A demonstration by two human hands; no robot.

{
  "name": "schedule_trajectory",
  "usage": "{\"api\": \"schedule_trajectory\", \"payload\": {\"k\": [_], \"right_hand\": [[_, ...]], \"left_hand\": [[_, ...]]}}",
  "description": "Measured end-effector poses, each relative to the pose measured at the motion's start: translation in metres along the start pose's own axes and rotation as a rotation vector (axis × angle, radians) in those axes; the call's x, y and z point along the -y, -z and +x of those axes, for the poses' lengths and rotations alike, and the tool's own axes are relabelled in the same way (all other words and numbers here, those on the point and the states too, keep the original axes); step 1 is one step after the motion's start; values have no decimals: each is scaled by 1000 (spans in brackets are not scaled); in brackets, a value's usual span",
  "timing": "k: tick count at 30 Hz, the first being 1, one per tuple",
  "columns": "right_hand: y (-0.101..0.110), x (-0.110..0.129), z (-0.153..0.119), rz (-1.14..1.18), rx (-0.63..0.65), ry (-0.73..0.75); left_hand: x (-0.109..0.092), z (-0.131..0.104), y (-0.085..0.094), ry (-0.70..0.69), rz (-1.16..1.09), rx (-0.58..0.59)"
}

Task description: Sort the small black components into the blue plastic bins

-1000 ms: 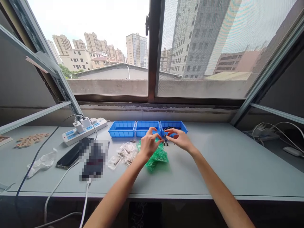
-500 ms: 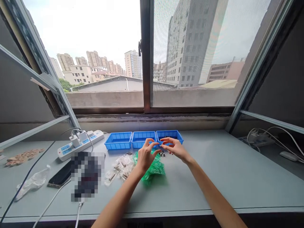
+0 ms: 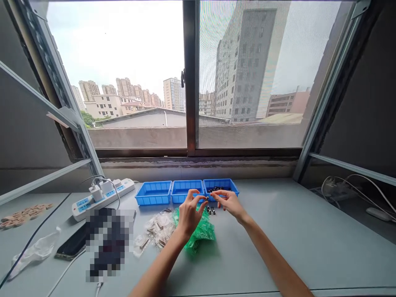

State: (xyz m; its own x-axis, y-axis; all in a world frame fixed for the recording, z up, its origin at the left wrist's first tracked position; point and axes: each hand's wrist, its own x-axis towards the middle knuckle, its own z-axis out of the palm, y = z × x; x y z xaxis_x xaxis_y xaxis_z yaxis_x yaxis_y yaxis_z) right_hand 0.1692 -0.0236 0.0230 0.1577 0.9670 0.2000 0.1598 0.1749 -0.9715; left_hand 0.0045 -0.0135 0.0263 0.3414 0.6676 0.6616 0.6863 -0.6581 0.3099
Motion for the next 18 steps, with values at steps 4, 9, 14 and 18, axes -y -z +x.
{"api": "schedule_trajectory", "payload": {"k": [4, 9, 14, 18], "right_hand": [[-4, -5, 2, -3, 29, -11], [-7, -9, 3, -16, 52, 17], [-7, -10, 4, -53, -39, 20], [-4, -16, 8, -87, -81, -6]], "left_hand": [[1, -1, 0, 0, 12, -27], [3, -2, -2, -21, 3, -44], [2, -2, 1, 27, -38, -8], [-1, 0, 5, 83, -74, 3]]}}
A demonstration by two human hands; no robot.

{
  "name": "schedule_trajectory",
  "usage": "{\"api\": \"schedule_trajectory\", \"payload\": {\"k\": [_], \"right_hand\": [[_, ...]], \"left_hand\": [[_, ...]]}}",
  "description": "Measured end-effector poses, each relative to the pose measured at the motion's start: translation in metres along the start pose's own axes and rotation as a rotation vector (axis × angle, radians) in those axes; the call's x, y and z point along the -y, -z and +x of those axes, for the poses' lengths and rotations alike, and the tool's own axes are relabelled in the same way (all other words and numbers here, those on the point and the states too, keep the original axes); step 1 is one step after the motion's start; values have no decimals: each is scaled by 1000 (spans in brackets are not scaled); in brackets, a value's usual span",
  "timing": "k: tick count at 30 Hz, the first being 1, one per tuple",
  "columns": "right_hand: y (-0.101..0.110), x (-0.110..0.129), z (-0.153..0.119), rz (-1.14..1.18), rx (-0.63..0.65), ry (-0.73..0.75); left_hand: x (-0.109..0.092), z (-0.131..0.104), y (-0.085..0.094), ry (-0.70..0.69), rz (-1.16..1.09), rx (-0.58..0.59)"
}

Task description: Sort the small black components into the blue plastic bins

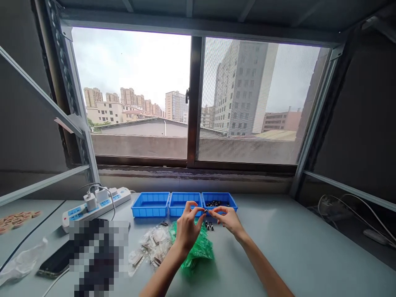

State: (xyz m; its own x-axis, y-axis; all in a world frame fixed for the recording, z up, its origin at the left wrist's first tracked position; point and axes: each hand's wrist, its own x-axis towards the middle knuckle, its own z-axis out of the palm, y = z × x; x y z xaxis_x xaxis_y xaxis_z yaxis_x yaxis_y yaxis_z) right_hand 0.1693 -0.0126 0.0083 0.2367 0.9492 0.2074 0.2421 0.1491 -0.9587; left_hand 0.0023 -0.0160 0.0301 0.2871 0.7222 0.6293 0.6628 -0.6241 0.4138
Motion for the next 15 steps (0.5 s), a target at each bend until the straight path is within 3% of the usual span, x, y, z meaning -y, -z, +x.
{"api": "schedule_trajectory", "payload": {"k": [10, 15], "right_hand": [[3, 7, -3, 87, -19, -34], [1, 9, -5, 163, 65, -55]], "left_hand": [[2, -1, -4, -3, 40, 29], [2, -2, -5, 2, 76, 77]]}}
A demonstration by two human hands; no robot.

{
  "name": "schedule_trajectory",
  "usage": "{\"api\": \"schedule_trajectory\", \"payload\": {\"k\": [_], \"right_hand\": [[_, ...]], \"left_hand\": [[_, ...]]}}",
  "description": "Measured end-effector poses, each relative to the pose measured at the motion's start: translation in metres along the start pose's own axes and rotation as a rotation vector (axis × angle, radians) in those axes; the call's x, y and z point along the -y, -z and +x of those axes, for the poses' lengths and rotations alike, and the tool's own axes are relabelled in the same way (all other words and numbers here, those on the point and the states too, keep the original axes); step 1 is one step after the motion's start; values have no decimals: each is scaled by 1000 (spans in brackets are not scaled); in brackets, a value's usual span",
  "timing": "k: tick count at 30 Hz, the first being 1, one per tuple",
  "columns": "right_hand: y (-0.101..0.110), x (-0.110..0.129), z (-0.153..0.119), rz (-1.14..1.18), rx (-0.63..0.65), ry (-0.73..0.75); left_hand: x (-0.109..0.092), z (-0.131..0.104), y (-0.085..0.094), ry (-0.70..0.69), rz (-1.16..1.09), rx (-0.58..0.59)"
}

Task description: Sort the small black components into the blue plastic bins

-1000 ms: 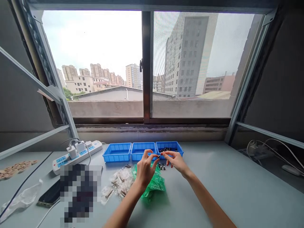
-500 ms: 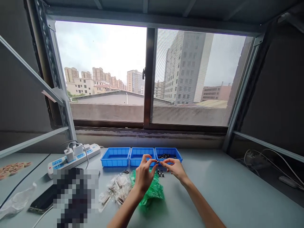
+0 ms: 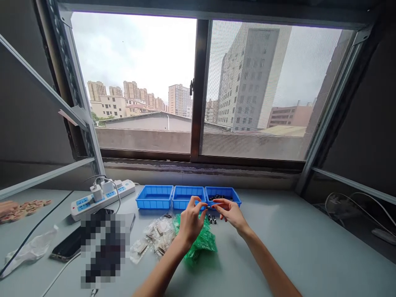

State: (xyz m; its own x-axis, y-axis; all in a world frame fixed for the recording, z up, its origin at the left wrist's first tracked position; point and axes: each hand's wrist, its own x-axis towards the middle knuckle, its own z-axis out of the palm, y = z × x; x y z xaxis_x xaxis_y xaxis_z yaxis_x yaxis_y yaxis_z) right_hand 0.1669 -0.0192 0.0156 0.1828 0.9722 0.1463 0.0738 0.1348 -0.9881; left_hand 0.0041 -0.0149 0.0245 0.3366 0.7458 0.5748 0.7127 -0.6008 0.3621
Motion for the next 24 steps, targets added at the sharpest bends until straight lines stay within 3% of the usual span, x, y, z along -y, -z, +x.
{"api": "schedule_trajectory", "payload": {"k": [5, 9, 14, 24], "right_hand": [[-1, -3, -1, 21, 47, -10], [1, 1, -3, -22, 15, -14], [1, 8, -7, -72, -51, -17], [-2, 3, -4, -66, -18, 3]], "left_hand": [[2, 1, 1, 37, -32, 31], [1, 2, 1, 64, -37, 63], [-2, 1, 2, 29, -11, 66], [-1, 0, 0, 15, -3, 53]]}}
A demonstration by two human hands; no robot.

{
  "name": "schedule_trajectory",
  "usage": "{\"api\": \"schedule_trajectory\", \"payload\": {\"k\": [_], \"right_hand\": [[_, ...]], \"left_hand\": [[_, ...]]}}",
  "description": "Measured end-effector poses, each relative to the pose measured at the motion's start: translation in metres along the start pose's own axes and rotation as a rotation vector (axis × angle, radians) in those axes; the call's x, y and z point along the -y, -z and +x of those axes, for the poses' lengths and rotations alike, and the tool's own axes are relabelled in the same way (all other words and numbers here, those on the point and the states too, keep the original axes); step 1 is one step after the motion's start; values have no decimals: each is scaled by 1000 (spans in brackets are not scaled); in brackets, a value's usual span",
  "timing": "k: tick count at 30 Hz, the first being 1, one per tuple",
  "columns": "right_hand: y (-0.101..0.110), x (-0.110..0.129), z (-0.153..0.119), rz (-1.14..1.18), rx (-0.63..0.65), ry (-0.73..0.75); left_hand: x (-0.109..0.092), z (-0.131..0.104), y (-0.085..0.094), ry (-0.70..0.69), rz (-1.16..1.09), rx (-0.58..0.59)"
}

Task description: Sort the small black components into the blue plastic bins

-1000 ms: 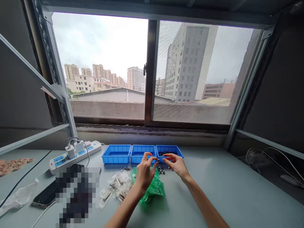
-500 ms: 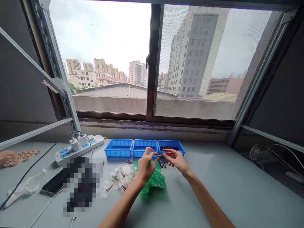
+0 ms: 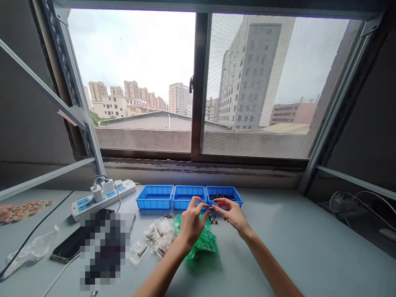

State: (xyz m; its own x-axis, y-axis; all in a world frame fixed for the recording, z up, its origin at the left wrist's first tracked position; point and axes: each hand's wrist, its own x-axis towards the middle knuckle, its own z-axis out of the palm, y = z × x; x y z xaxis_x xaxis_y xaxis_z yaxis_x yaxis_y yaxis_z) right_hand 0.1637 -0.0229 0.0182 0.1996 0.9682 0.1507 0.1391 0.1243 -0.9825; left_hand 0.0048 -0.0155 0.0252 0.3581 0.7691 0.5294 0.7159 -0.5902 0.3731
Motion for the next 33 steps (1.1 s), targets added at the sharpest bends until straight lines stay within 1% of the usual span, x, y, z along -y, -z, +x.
{"api": "schedule_trajectory", "payload": {"k": [4, 8, 10, 18, 24, 26, 29, 33], "right_hand": [[1, -5, 3, -13, 30, -7], [0, -6, 2, -23, 121, -55], [0, -5, 1, -24, 148, -61], [-1, -3, -2, 22, 192, -82], [-1, -4, -1, 83, 223, -113], [0, -5, 1, 104, 208, -126], [2, -7, 5, 132, 129, -126], [7, -9, 10, 172, -105, -115]], "left_hand": [[1, 0, -1, 3, -13, -9], [1, 0, 0, 23, -29, 15], [1, 0, 0, 25, -36, 22], [5, 0, -1, -10, -45, -9], [5, 1, -2, -36, -119, -5], [4, 1, 0, -17, -113, -23], [4, 2, 1, 20, -74, -51], [5, 3, 1, 12, -17, 0]]}}
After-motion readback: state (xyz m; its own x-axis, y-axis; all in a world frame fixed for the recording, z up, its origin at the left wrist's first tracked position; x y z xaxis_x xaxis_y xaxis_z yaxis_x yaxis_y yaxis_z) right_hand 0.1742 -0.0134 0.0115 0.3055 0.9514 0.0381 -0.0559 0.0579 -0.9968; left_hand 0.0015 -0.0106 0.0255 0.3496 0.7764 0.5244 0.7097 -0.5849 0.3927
